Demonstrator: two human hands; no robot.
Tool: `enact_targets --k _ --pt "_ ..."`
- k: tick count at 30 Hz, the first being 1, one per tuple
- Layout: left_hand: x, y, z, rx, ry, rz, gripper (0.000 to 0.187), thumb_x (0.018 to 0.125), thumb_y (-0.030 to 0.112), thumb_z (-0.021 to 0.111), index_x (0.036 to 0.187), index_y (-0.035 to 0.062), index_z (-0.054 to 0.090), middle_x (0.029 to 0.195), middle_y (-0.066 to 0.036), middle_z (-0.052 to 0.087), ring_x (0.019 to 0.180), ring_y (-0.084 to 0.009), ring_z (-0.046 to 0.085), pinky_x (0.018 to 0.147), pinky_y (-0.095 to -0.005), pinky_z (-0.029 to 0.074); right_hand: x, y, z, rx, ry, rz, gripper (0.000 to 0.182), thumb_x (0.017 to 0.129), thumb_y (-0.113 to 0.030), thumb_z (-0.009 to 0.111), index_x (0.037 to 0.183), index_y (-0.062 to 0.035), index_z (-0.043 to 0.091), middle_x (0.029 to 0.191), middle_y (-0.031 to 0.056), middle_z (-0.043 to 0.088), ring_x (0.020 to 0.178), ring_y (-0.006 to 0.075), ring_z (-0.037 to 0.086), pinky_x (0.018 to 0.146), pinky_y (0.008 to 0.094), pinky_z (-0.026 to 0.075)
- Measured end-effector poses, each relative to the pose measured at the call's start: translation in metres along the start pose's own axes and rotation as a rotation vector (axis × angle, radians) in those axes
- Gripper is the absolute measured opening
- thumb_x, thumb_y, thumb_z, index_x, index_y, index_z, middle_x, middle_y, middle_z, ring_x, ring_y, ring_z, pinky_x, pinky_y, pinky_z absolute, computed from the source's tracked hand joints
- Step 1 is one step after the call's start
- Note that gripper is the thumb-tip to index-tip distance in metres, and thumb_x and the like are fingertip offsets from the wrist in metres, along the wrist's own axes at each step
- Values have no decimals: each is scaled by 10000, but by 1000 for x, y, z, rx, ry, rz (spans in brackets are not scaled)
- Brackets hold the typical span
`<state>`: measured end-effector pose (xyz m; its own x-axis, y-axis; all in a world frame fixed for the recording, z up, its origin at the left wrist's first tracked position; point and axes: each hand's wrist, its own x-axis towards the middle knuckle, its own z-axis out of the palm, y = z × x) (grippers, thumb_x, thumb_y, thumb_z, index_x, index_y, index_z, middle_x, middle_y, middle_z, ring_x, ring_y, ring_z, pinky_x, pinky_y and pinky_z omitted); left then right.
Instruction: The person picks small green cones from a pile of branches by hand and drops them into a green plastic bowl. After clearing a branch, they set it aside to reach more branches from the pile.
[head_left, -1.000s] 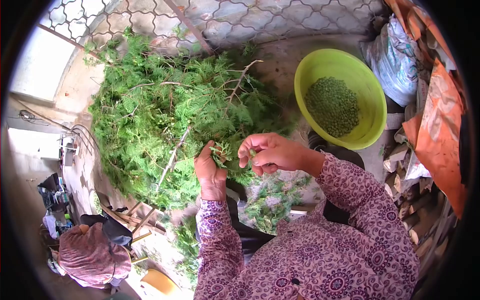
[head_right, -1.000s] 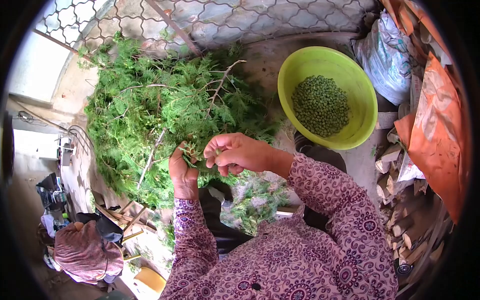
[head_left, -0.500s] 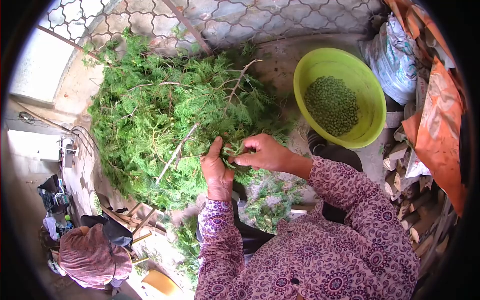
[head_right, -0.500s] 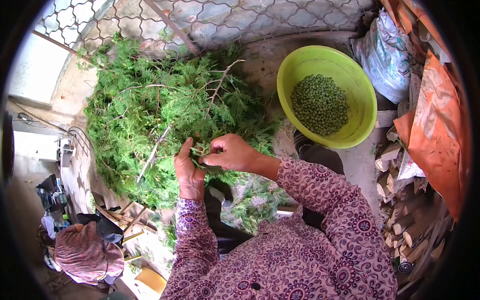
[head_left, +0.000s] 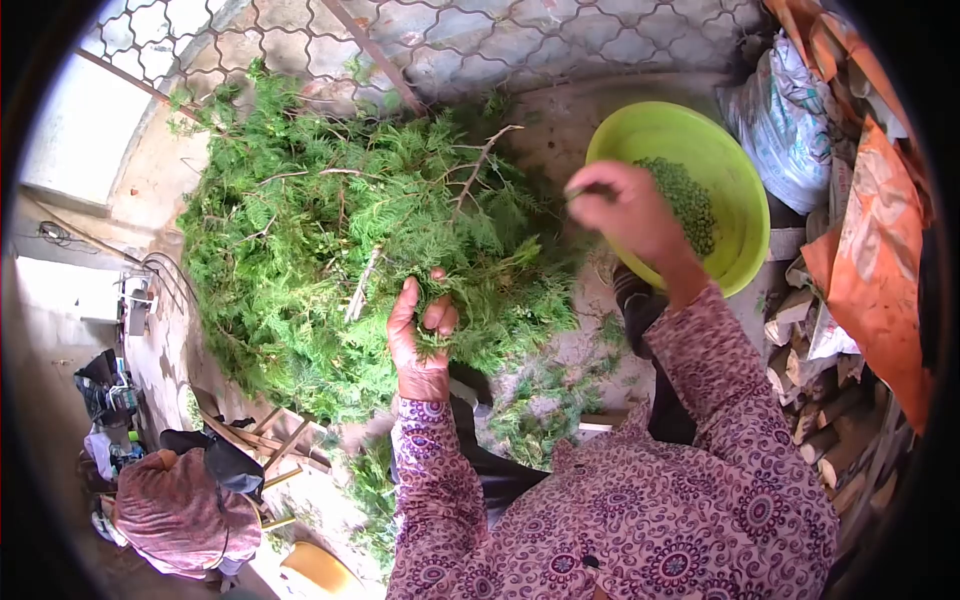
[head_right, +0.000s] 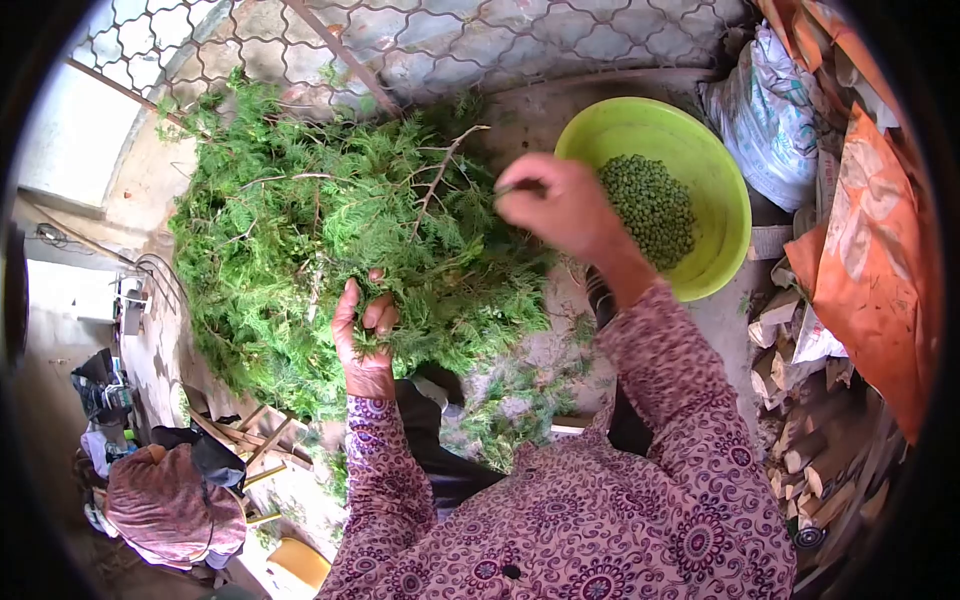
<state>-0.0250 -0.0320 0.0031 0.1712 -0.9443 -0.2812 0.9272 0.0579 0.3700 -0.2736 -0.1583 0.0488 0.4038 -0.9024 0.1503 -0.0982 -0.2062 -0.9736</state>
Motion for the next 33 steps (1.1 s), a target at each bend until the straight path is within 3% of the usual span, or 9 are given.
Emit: enact_targets --k 2,6,10,14,18,21,24,27,33 --pt "-3 0 1 -74 -120 -76 221 833 150 545 989 33 441 950 -153 527 468 -95 355 405 -235 335 4 28 -32 -693 316 -235 165 673 -95 586 826 -42 614 832 93 616 765 223 590 675 316 458" --pt "-7 -3 8 -55 -209 -84 282 869 191 484 1074 5 430 994 -163 516 466 -97 382 403 -241 340 2 47 -54 -1239 463 -334 206 643 -108 584 834 -39 613 885 141 597 828 284 577 721 351 450" --pt "-7 -9 3 -39 -203 -126 317 872 198 479 1103 -11 421 1015 -174 520 462 -93 409 405 -241 355 6 27 -25 -445 -77 -8 280 654 -148 643 896 -12 606 986 152 593 908 234 573 774 312 442" --pt "-8 -18 7 -23 -212 -160 346 869 197 484 1113 -38 414 1005 -169 534 455 -91 421 397 -237 356 0 14 28 -161 -405 -158 370 660 -134 633 1007 -18 573 957 164 595 892 244 586 767 317 449" --pt "-9 -23 11 -28 -237 -166 357 891 207 436 1087 -84 373 1039 -164 497 466 -92 425 382 -232 349 -6 22 62 -210 -528 -156 400 675 -101 605 1065 -30 554 936 170 593 858 258 593 733 321 454" --pt "-13 -23 20 -50 -211 -190 394 877 211 464 1106 -102 399 1034 -171 517 459 -90 423 385 -229 356 -10 12 71 -283 -605 -180 345 698 -61 565 1040 -20 564 783 163 591 653 218 576 611 310 439" --pt "-14 -16 13 -33 -186 -209 439 862 222 495 1148 -97 396 1002 -166 542 461 -92 420 372 -220 346 -10 17 70 -84 -666 -153 193 714 -97 561 875 9 574 723 156 578 617 218 553 581 327 425" --pt "-20 -13 14 173 11 -71 501 845 254 520 1193 -79 383 913 -169 578 450 -89 454 329 -175 347 -9 15 62 110 -643 -91 165 751 -28 528 899 15 585 658 61 561 575 96 474 534 277 376" --pt "-25 -12 2 311 92 -164 450 801 256 601 1135 -10 457 908 -137 583 501 -112 499 352 -195 389 0 4 39 130 -723 5 161 770 -40 516 901 20 586 691 30 566 640 75 496 587 229 387"
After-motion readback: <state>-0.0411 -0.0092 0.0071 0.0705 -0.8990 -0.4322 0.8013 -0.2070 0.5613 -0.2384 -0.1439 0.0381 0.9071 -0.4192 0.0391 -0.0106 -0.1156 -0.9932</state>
